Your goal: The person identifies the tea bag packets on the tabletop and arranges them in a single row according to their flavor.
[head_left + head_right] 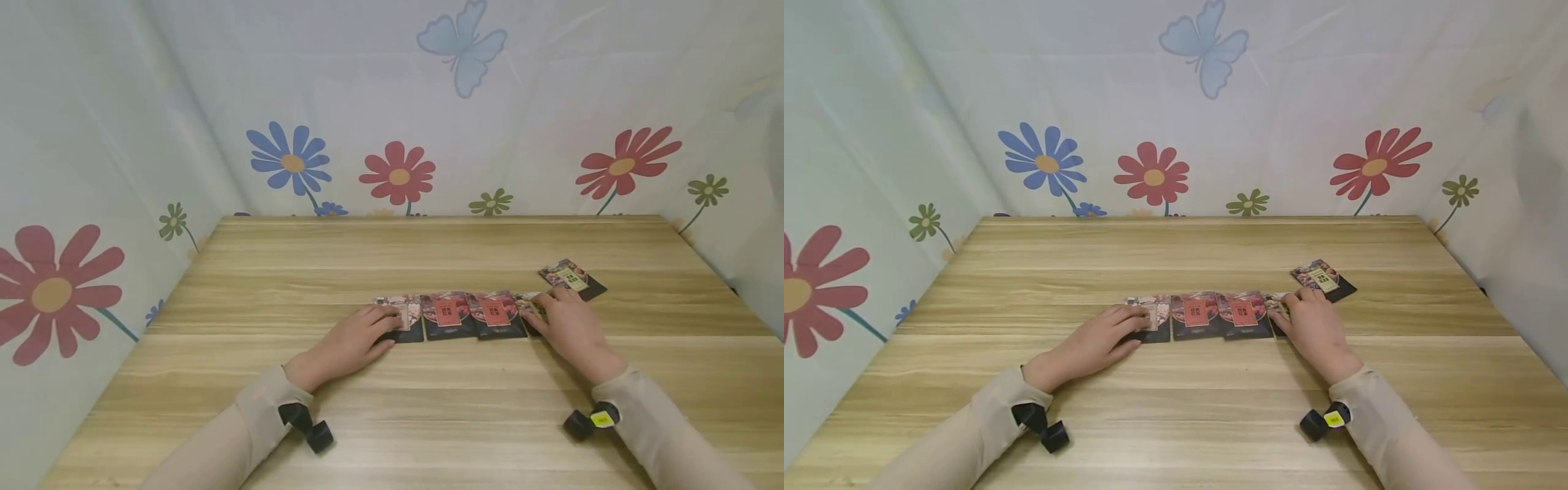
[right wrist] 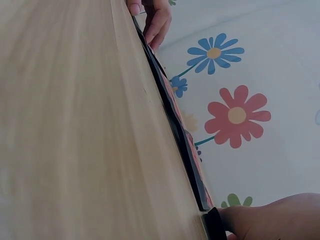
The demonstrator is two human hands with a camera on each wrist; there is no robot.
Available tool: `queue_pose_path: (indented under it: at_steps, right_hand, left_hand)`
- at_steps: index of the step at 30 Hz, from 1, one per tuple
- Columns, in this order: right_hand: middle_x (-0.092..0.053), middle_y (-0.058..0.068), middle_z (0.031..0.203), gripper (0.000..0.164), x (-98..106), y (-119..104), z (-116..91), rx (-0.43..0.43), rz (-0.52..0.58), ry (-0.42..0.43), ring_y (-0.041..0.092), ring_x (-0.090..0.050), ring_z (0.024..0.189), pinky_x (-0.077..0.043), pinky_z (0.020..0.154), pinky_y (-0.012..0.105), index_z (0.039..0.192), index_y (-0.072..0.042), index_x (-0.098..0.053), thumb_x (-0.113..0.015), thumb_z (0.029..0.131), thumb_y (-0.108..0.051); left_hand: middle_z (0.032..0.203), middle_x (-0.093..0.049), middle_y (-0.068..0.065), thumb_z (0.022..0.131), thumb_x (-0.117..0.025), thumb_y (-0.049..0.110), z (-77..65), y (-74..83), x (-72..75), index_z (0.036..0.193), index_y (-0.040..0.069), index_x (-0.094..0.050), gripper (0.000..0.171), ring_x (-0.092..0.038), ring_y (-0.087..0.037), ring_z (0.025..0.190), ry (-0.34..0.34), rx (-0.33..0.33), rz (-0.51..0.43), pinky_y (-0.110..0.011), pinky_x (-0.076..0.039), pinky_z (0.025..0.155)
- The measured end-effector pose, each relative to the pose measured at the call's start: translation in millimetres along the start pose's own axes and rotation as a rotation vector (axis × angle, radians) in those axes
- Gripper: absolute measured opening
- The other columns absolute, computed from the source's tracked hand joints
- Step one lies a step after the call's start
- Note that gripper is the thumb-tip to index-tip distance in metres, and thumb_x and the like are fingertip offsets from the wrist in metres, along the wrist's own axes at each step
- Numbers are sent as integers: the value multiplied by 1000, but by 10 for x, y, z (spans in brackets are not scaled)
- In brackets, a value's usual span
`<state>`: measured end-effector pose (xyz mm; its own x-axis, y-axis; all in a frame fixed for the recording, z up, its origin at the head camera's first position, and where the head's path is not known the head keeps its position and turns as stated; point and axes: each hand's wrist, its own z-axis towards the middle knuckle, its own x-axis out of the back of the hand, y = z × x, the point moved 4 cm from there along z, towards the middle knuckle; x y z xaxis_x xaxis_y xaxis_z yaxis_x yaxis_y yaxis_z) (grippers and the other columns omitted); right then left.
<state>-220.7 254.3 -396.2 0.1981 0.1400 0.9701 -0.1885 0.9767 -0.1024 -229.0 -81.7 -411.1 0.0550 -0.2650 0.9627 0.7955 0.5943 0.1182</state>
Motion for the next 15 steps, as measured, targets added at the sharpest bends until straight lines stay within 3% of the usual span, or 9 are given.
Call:
queue_pose_path:
  at_steps: [15]
  right_hand:
    - [-63, 24, 104, 42, -12, -15, 15, -23, 2, 3, 40, -57, 99, -50, 86, 53, 107, 3, -67, -63, 91, -35]
  left_hand:
    - [138, -54, -8, 98, -54, 29, -12, -17, -11, 128, 12, -59, 35, -51, -26, 127, -13, 19, -5, -42, -39, 113]
